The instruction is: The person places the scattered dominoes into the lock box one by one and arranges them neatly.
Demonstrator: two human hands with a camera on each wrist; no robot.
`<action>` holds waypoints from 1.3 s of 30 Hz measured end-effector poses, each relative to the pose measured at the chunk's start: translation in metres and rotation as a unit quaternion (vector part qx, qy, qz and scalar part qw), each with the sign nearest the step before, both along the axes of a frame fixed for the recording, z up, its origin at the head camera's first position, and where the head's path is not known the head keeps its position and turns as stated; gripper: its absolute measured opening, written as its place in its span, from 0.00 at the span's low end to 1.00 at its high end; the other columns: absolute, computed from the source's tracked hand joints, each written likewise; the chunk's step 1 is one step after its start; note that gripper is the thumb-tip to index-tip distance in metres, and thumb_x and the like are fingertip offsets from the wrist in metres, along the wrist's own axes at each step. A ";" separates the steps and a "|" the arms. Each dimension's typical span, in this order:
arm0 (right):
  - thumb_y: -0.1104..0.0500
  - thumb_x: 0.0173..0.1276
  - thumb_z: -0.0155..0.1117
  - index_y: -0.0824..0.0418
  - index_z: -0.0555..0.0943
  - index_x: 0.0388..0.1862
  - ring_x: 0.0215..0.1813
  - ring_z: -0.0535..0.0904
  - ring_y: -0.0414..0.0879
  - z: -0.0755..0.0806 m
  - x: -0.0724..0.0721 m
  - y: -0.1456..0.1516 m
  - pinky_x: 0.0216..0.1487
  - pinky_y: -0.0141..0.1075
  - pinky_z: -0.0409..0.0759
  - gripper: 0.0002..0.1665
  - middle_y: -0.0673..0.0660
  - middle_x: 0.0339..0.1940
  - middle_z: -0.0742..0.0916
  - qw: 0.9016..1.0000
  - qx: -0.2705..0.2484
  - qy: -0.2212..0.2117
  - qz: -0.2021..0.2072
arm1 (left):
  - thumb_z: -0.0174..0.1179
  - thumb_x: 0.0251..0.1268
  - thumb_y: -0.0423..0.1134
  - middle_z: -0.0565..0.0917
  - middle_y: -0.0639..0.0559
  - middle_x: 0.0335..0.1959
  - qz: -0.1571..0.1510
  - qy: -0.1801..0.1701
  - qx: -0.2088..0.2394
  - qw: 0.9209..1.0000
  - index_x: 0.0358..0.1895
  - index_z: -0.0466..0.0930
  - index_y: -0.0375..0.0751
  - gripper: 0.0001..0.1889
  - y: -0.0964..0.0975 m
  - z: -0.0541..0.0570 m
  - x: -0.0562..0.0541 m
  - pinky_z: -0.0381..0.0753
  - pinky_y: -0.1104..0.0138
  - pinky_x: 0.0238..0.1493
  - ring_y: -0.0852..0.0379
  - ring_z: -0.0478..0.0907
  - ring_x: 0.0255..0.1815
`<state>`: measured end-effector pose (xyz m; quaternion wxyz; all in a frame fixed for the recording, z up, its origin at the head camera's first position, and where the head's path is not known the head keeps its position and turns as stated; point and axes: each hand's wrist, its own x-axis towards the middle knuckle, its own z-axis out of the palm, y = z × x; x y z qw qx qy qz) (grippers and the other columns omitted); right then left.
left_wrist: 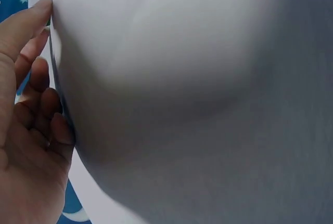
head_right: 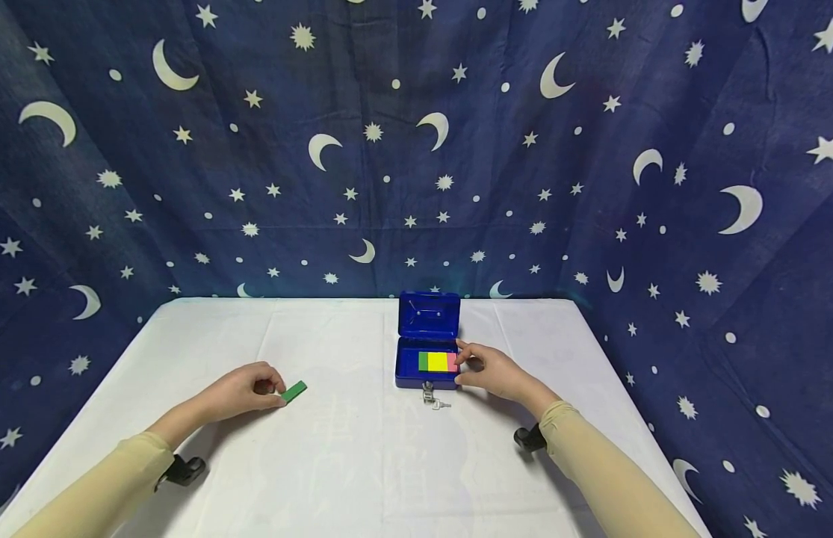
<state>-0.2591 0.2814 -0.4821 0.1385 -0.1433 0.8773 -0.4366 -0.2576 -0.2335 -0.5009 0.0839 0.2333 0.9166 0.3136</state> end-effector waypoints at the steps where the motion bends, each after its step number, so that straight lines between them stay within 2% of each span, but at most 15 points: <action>1: 0.58 0.69 0.72 0.60 0.79 0.51 0.73 0.71 0.59 0.000 0.000 0.000 0.73 0.55 0.64 0.16 0.57 0.81 0.64 1.000 0.000 0.001 0.000 | 0.75 0.59 0.49 0.76 0.59 0.30 0.000 0.002 -0.003 1.000 0.36 0.82 0.54 0.10 0.002 0.000 0.000 0.71 0.66 0.36 0.60 0.71 0.33; 3: 0.58 0.69 0.72 0.60 0.79 0.51 0.73 0.72 0.60 -0.001 0.000 0.000 0.72 0.55 0.64 0.15 0.58 0.81 0.64 1.000 -0.002 0.003 0.003 | 0.76 0.59 0.50 0.76 0.59 0.30 -0.001 0.008 -0.010 1.000 0.40 0.83 0.52 0.13 0.007 0.000 0.000 0.71 0.65 0.36 0.60 0.71 0.32; 8: 0.58 0.70 0.72 0.59 0.79 0.51 0.72 0.72 0.60 -0.002 0.000 0.001 0.72 0.55 0.64 0.15 0.59 0.81 0.64 1.000 -0.007 0.006 0.007 | 0.75 0.59 0.52 0.75 0.59 0.33 -0.013 0.024 -0.037 0.999 0.60 0.82 0.48 0.27 0.014 0.001 -0.001 0.69 0.64 0.37 0.61 0.71 0.34; 10: 0.57 0.70 0.72 0.59 0.79 0.51 0.72 0.72 0.60 -0.002 0.000 0.001 0.72 0.55 0.65 0.15 0.59 0.81 0.64 1.000 -0.008 0.006 0.007 | 0.74 0.60 0.52 0.76 0.58 0.34 -0.022 0.034 -0.045 0.998 0.63 0.81 0.48 0.28 0.015 0.001 -0.001 0.69 0.64 0.37 0.61 0.70 0.34; 15: 0.57 0.70 0.72 0.59 0.79 0.51 0.73 0.72 0.60 -0.001 -0.001 0.001 0.72 0.55 0.64 0.15 0.59 0.81 0.64 1.000 0.000 0.006 0.007 | 0.74 0.60 0.52 0.76 0.58 0.34 -0.022 0.041 -0.047 0.998 0.58 0.83 0.49 0.24 0.017 0.000 -0.001 0.70 0.65 0.37 0.61 0.71 0.35; 23: 0.56 0.71 0.71 0.59 0.79 0.51 0.72 0.72 0.61 -0.001 -0.001 0.000 0.72 0.56 0.64 0.15 0.60 0.81 0.64 1.000 0.015 0.007 0.002 | 0.76 0.57 0.51 0.76 0.59 0.34 -0.017 0.018 -0.034 0.999 0.54 0.83 0.49 0.23 0.016 0.000 0.000 0.72 0.65 0.39 0.59 0.72 0.36; 28: 0.57 0.71 0.71 0.60 0.79 0.51 0.72 0.72 0.61 0.000 0.000 0.000 0.71 0.56 0.65 0.15 0.61 0.81 0.63 1.000 0.006 0.009 0.005 | 0.76 0.58 0.48 0.76 0.58 0.36 -0.015 0.000 -0.026 1.000 0.53 0.83 0.48 0.21 0.016 0.002 0.001 0.72 0.64 0.40 0.58 0.72 0.38; 39: 0.56 0.70 0.72 0.60 0.79 0.52 0.72 0.72 0.60 0.000 -0.001 0.001 0.71 0.55 0.66 0.17 0.61 0.81 0.63 1.000 0.010 0.011 0.011 | 0.76 0.58 0.48 0.77 0.58 0.36 -0.012 -0.007 -0.013 1.000 0.53 0.83 0.49 0.21 0.015 0.001 0.001 0.73 0.65 0.40 0.58 0.73 0.39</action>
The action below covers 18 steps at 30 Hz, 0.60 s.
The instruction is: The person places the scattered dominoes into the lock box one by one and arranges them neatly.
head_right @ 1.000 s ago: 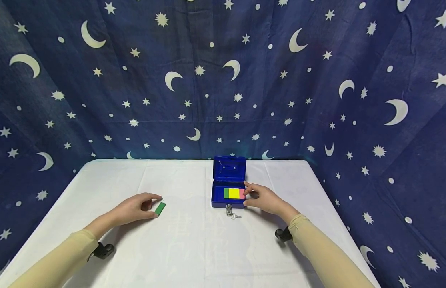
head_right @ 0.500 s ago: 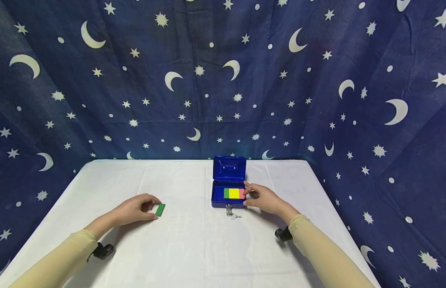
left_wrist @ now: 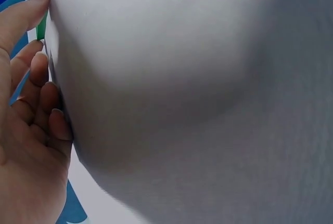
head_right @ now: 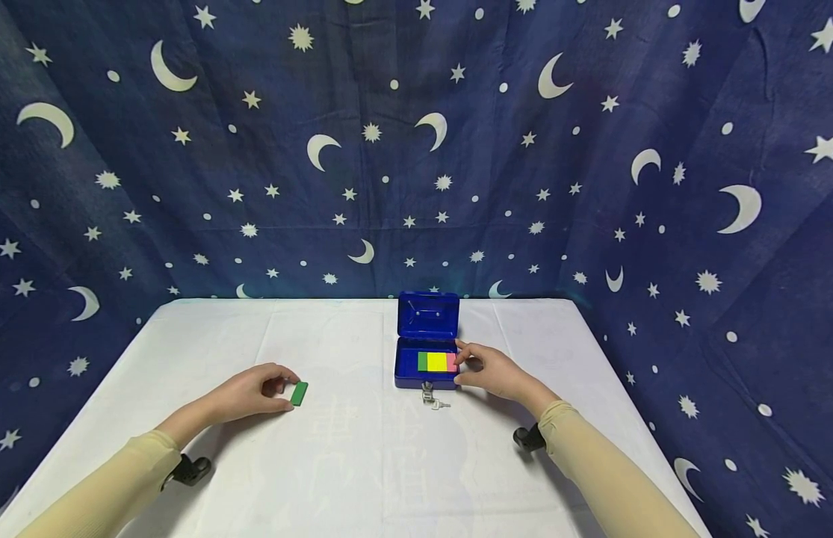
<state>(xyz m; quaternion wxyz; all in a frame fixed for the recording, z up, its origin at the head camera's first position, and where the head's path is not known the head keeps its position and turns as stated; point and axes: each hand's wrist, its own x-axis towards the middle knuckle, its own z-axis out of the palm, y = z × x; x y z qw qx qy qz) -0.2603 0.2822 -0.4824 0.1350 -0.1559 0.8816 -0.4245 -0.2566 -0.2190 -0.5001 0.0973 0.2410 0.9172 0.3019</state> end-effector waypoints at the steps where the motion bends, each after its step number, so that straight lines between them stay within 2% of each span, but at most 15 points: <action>1: 0.56 0.70 0.72 0.60 0.80 0.52 0.72 0.72 0.59 0.000 0.000 0.000 0.71 0.55 0.66 0.17 0.60 0.81 0.63 1.000 -0.003 -0.003 -0.002 | 0.76 0.58 0.48 0.77 0.58 0.36 -0.001 0.000 0.000 1.000 0.53 0.83 0.49 0.21 0.000 0.000 0.000 0.73 0.65 0.41 0.58 0.73 0.39; 7: 0.56 0.69 0.72 0.59 0.80 0.52 0.72 0.72 0.58 0.000 0.001 0.000 0.72 0.54 0.65 0.16 0.57 0.81 0.64 1.000 -0.005 -0.006 -0.008 | 0.75 0.59 0.47 0.77 0.57 0.37 -0.007 0.000 0.004 1.000 0.55 0.84 0.48 0.21 -0.001 0.001 0.000 0.73 0.65 0.42 0.58 0.72 0.40; 13: 0.57 0.70 0.72 0.61 0.80 0.52 0.72 0.72 0.60 0.000 0.002 0.000 0.71 0.56 0.65 0.16 0.60 0.81 0.64 1.000 -0.013 0.001 -0.001 | 0.75 0.60 0.48 0.77 0.57 0.37 -0.018 0.008 0.012 1.000 0.55 0.84 0.46 0.22 -0.001 0.001 0.001 0.73 0.65 0.40 0.58 0.72 0.39; 18: 0.59 0.70 0.72 0.63 0.79 0.52 0.72 0.72 0.62 0.000 0.003 -0.001 0.71 0.57 0.65 0.16 0.62 0.81 0.64 1.000 -0.025 0.003 -0.003 | 0.75 0.60 0.48 0.77 0.58 0.36 -0.013 0.004 0.011 1.000 0.55 0.84 0.48 0.22 0.000 0.001 0.001 0.73 0.66 0.40 0.59 0.72 0.39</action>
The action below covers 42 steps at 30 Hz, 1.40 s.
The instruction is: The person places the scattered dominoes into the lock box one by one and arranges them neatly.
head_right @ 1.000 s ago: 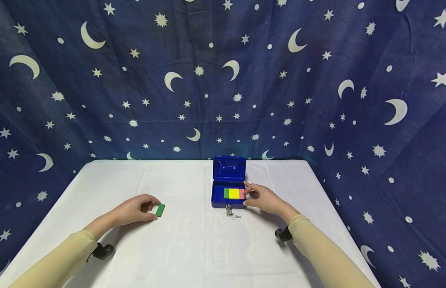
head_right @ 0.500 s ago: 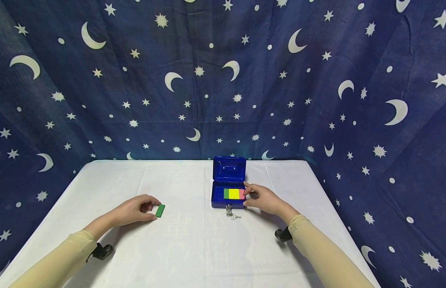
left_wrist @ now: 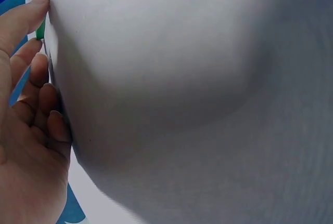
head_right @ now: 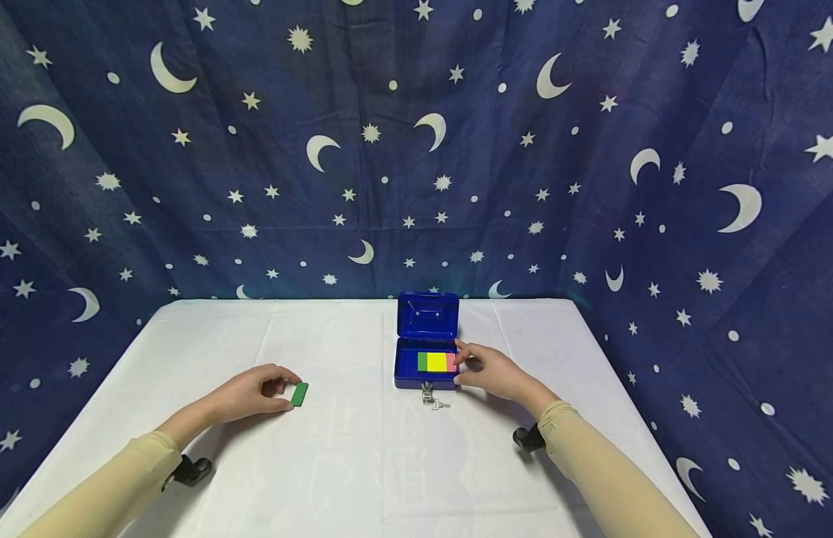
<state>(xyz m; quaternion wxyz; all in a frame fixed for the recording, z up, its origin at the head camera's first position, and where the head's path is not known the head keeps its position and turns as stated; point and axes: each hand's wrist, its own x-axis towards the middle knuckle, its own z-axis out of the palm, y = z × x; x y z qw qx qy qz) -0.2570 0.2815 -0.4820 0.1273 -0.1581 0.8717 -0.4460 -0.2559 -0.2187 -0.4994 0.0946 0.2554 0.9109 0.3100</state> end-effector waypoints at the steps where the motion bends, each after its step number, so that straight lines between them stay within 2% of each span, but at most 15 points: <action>1: 0.60 0.70 0.71 0.63 0.79 0.52 0.72 0.72 0.62 0.000 0.000 0.000 0.71 0.57 0.65 0.16 0.63 0.81 0.63 1.000 -0.001 0.001 -0.001 | 0.75 0.60 0.48 0.77 0.58 0.36 -0.003 0.002 0.000 1.000 0.55 0.84 0.47 0.21 0.000 0.000 0.000 0.73 0.66 0.40 0.59 0.72 0.39; 8: 0.65 0.71 0.68 0.69 0.77 0.53 0.72 0.70 0.66 -0.002 0.000 -0.003 0.71 0.60 0.63 0.15 0.66 0.81 0.62 1.000 -0.001 0.003 -0.009 | 0.75 0.60 0.46 0.77 0.59 0.36 0.006 0.000 -0.005 1.000 0.54 0.84 0.48 0.20 0.002 -0.001 0.000 0.72 0.66 0.40 0.58 0.73 0.39; 16: 0.60 0.70 0.71 0.63 0.78 0.52 0.71 0.72 0.63 0.000 0.000 -0.001 0.71 0.58 0.65 0.16 0.64 0.81 0.64 1.000 -0.004 0.002 -0.002 | 0.75 0.61 0.46 0.78 0.58 0.36 0.001 0.005 -0.001 1.000 0.54 0.85 0.47 0.20 0.001 -0.002 0.000 0.73 0.65 0.40 0.59 0.73 0.38; 28: 0.60 0.70 0.72 0.63 0.78 0.51 0.71 0.73 0.63 0.000 0.000 0.000 0.71 0.58 0.65 0.16 0.64 0.80 0.64 1.000 -0.012 0.002 0.003 | 0.75 0.60 0.45 0.77 0.59 0.35 0.005 0.001 -0.010 1.000 0.53 0.84 0.49 0.19 0.003 -0.001 -0.001 0.73 0.65 0.40 0.58 0.73 0.38; 37: 0.57 0.70 0.71 0.62 0.79 0.51 0.72 0.72 0.60 -0.003 -0.002 0.002 0.72 0.56 0.64 0.16 0.61 0.81 0.64 1.000 0.005 -0.005 0.000 | 0.75 0.60 0.45 0.77 0.57 0.32 0.031 -0.030 -0.004 0.999 0.52 0.82 0.47 0.19 0.010 0.003 -0.003 0.71 0.63 0.39 0.58 0.73 0.34; 42: 0.60 0.70 0.71 0.63 0.79 0.51 0.72 0.71 0.62 -0.001 -0.001 0.001 0.71 0.56 0.65 0.15 0.62 0.81 0.63 1.000 -0.007 -0.009 0.004 | 0.74 0.61 0.46 0.78 0.58 0.30 0.040 -0.021 -0.004 0.999 0.52 0.81 0.48 0.19 0.015 0.007 -0.006 0.72 0.64 0.38 0.59 0.74 0.32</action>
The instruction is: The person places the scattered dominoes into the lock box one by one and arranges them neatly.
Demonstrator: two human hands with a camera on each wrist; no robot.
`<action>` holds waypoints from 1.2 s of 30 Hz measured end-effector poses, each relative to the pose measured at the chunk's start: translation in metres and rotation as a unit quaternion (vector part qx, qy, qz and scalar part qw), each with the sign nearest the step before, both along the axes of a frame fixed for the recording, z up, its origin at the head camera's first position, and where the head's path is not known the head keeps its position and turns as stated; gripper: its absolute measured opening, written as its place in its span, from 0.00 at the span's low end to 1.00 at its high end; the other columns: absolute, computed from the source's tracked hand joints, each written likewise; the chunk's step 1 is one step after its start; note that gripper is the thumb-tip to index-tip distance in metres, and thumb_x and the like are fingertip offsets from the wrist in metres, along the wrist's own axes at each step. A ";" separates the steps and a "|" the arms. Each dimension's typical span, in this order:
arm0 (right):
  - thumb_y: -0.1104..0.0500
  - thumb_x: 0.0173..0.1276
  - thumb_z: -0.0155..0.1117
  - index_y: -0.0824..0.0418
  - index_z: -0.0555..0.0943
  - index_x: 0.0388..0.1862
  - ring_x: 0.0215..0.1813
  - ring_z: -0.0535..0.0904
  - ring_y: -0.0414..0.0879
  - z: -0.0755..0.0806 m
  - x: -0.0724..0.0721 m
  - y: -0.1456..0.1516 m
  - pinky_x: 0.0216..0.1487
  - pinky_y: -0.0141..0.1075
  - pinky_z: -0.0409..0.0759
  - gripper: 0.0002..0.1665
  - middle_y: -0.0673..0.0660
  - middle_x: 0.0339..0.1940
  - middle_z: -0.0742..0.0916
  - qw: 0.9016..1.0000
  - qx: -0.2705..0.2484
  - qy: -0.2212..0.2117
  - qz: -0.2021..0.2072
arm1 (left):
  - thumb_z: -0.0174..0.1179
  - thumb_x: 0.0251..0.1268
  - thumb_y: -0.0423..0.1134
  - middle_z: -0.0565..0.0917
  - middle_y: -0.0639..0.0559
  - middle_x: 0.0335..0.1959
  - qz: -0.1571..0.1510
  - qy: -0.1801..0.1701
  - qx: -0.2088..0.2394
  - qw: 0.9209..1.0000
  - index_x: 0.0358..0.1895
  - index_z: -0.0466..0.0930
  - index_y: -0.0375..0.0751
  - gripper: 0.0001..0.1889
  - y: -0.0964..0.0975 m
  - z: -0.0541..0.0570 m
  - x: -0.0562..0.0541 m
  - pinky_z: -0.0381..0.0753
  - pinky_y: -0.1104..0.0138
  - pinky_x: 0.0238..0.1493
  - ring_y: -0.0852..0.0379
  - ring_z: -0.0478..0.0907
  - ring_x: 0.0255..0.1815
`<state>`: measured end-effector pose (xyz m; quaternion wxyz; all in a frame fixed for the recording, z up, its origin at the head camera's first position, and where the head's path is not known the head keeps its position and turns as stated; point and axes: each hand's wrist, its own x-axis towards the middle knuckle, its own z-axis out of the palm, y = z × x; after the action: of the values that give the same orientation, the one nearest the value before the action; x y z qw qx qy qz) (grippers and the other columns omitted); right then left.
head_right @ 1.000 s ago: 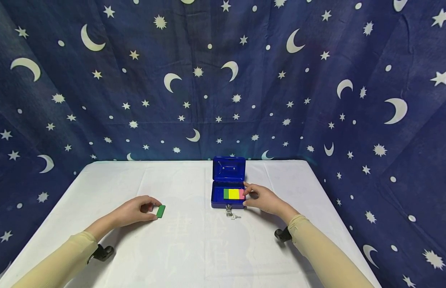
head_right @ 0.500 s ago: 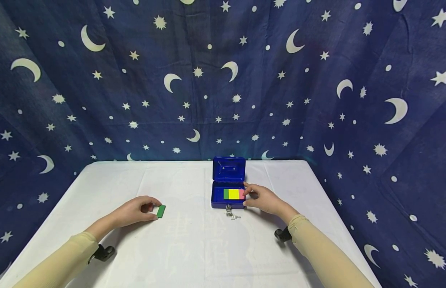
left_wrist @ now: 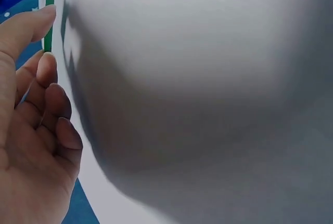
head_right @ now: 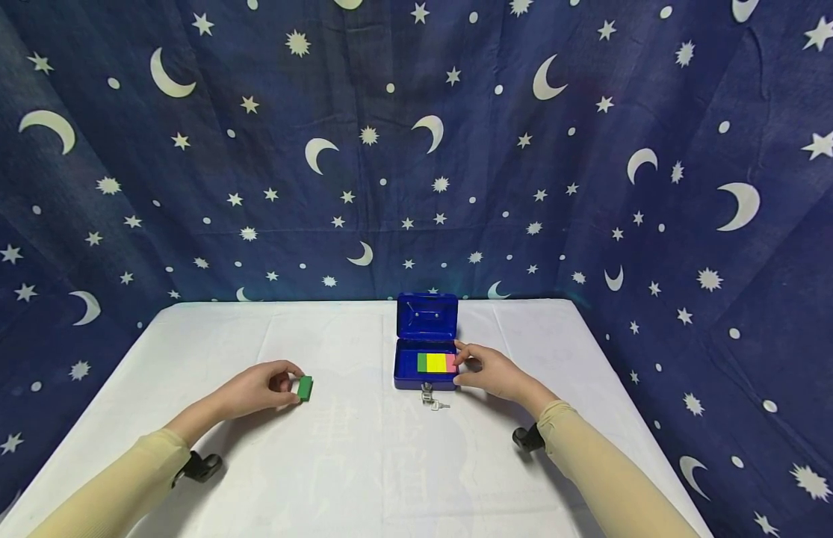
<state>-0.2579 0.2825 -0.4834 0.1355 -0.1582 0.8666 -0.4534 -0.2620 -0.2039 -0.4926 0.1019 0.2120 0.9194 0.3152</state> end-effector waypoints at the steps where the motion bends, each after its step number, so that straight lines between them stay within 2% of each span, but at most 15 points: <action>1: 0.60 0.70 0.71 0.63 0.79 0.51 0.72 0.71 0.62 0.000 0.000 0.000 0.71 0.56 0.65 0.15 0.62 0.81 0.63 1.000 -0.001 0.001 0.000 | 0.74 0.61 0.46 0.78 0.58 0.30 0.001 0.004 0.000 1.000 0.53 0.81 0.48 0.19 0.001 0.001 -0.001 0.72 0.64 0.38 0.60 0.74 0.31; 7: 0.60 0.70 0.72 0.63 0.79 0.50 0.71 0.73 0.62 0.000 0.000 0.000 0.72 0.57 0.64 0.15 0.63 0.81 0.64 1.000 0.000 0.006 -0.001 | 0.72 0.62 0.46 0.77 0.59 0.30 -0.001 0.028 0.003 1.000 0.55 0.81 0.49 0.20 0.010 0.010 -0.005 0.72 0.65 0.34 0.60 0.73 0.29; 18: 0.61 0.70 0.71 0.63 0.79 0.49 0.71 0.73 0.62 0.000 0.000 0.000 0.71 0.56 0.65 0.13 0.63 0.80 0.64 1.000 0.000 0.009 0.003 | 0.71 0.61 0.47 0.75 0.60 0.28 -0.016 0.073 0.015 0.997 0.55 0.80 0.54 0.19 0.037 0.028 -0.014 0.70 0.66 0.33 0.62 0.71 0.27; 28: 0.60 0.70 0.71 0.63 0.79 0.50 0.71 0.73 0.61 -0.001 0.000 0.000 0.71 0.56 0.65 0.14 0.63 0.80 0.64 1.000 0.003 0.015 0.004 | 0.71 0.61 0.48 0.74 0.61 0.27 -0.023 0.093 0.022 0.995 0.55 0.81 0.54 0.20 0.064 0.042 -0.020 0.68 0.64 0.33 0.62 0.69 0.27; 36: 0.60 0.70 0.72 0.62 0.79 0.50 0.71 0.73 0.61 -0.002 0.000 0.000 0.71 0.55 0.66 0.14 0.63 0.80 0.65 1.000 0.003 0.017 0.004 | 0.72 0.60 0.49 0.73 0.60 0.26 -0.028 0.101 0.028 0.994 0.56 0.81 0.55 0.21 0.086 0.047 -0.024 0.67 0.64 0.32 0.63 0.68 0.25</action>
<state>-0.2580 0.2825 -0.4850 0.1226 -0.1689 0.8698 -0.4471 -0.2862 -0.1181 -0.4456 0.0110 0.2717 0.9093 0.3150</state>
